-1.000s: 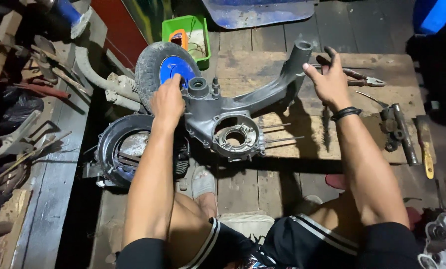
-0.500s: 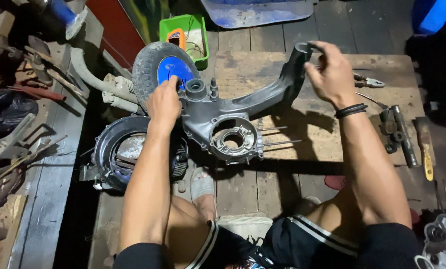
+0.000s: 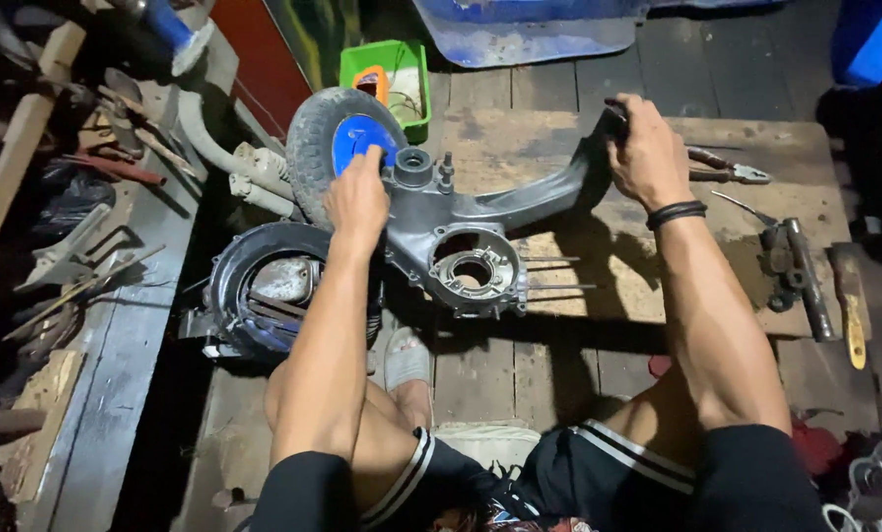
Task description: The person cleans the interior and exterior surfaces of a metal mechanical housing using a wire brush. They rotate the part to access different areas and scrub the inside cavity and outer edges.
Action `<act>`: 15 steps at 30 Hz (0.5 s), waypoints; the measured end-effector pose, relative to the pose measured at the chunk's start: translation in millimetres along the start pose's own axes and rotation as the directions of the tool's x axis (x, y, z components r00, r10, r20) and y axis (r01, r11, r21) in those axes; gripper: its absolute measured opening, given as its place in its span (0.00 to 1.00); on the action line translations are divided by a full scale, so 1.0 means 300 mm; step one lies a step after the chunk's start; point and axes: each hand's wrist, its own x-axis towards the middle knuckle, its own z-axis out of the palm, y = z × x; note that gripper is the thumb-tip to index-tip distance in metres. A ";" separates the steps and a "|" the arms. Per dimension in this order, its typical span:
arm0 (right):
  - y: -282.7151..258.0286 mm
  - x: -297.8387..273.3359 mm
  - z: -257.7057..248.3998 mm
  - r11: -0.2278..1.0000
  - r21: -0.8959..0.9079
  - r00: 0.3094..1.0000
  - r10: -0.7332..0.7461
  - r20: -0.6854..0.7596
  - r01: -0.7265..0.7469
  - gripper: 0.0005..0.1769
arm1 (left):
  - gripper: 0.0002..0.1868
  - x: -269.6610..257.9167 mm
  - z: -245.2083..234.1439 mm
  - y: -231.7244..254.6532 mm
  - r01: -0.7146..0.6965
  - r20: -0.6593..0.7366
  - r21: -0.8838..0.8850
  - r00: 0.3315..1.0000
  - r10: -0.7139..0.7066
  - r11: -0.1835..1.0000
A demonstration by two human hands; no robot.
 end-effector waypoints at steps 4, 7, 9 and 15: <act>-0.017 -0.030 -0.027 0.998 -0.029 0.998 0.054 0.042 -0.053 0.24 | 0.32 -0.037 0.017 -0.010 -0.004 0.000 -0.051 1.000 0.004 0.999; 0.011 -0.053 -0.024 0.999 -0.052 1.000 0.000 0.014 0.001 0.25 | 0.32 -0.079 0.011 0.011 0.073 -0.005 -0.064 0.997 -0.073 0.995; 0.023 -0.074 -0.034 0.995 -0.090 0.999 -0.039 -0.014 0.037 0.23 | 0.40 -0.124 0.005 0.031 0.222 0.071 -0.147 0.974 -0.213 0.964; 0.024 -0.131 -0.079 0.994 -0.110 0.999 -0.016 0.045 0.021 0.27 | 0.62 -0.225 -0.092 0.125 0.602 0.576 -0.096 0.683 -0.449 0.792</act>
